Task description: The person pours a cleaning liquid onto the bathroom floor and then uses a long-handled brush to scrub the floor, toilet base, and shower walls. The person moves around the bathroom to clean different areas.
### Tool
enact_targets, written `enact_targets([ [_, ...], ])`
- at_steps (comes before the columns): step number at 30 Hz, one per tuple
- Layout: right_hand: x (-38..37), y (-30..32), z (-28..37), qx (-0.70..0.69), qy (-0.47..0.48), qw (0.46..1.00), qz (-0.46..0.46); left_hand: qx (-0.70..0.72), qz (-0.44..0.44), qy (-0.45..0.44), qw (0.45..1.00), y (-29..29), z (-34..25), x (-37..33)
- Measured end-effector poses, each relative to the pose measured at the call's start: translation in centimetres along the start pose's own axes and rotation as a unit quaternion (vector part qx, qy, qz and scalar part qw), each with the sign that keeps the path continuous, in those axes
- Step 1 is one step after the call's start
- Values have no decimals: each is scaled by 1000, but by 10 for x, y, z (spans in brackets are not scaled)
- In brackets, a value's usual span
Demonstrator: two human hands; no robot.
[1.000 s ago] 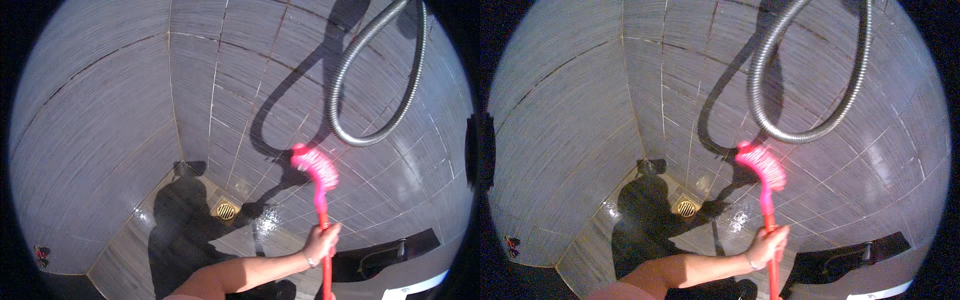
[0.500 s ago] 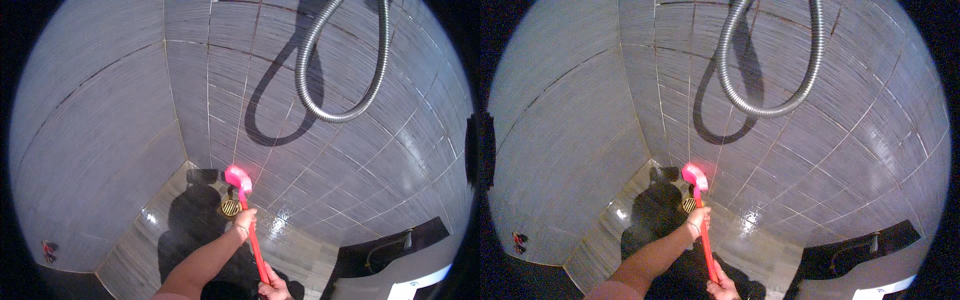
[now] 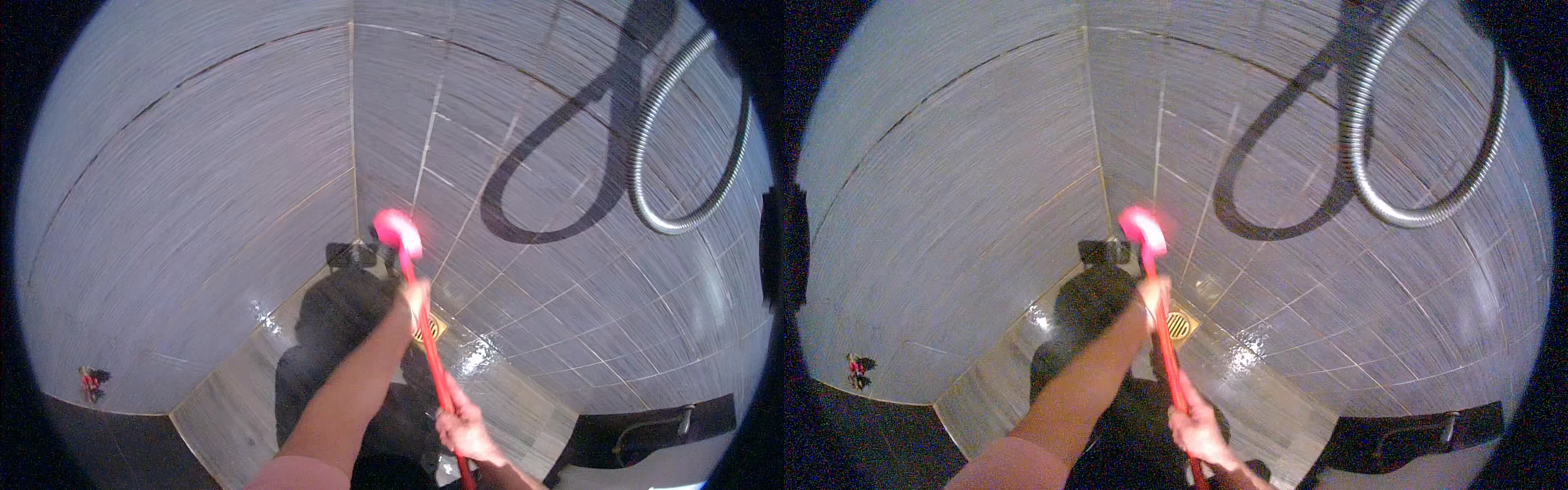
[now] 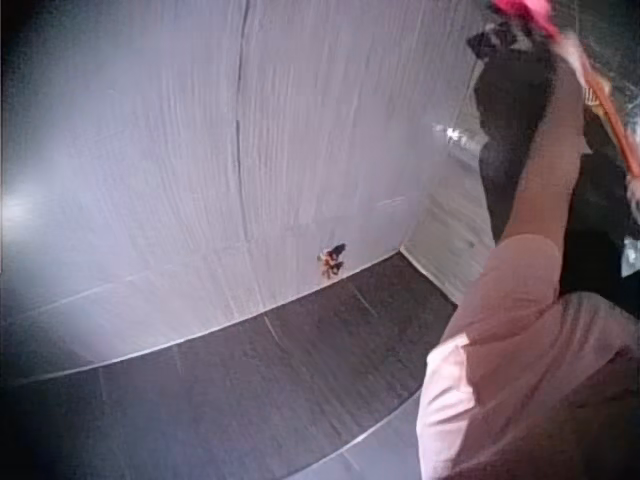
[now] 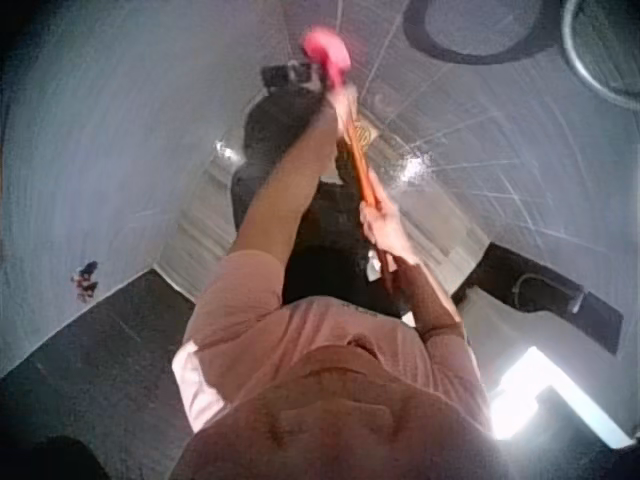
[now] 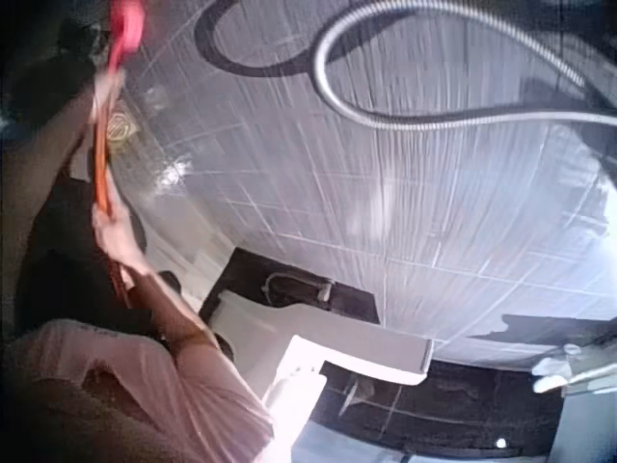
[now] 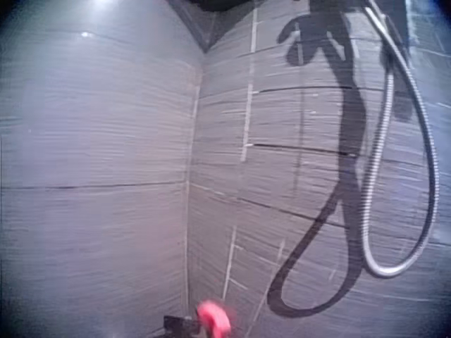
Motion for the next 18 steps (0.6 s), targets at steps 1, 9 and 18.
enact_targets([
  [1,-4,19,-41,-15,17,999,-38,8,-3,5,1000,-18,15,-5],
  [9,-61,-53,88,77,239,968,-26,141,172,-235,946,-84,-223,102],
  [18,-98,-56,-39,178,141,972,-62,-80,-41,-200,976,75,-80,-77],
])
Point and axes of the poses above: each hand's wrist, its own x-axis away from the middle knuckle, its own y-axis out of the back of the hand, z = x × y, the point moved 9 cm from there along -x, towards the middle knuckle, and after that the axes turned 8 degrees about -z, right-handed, at the moved point
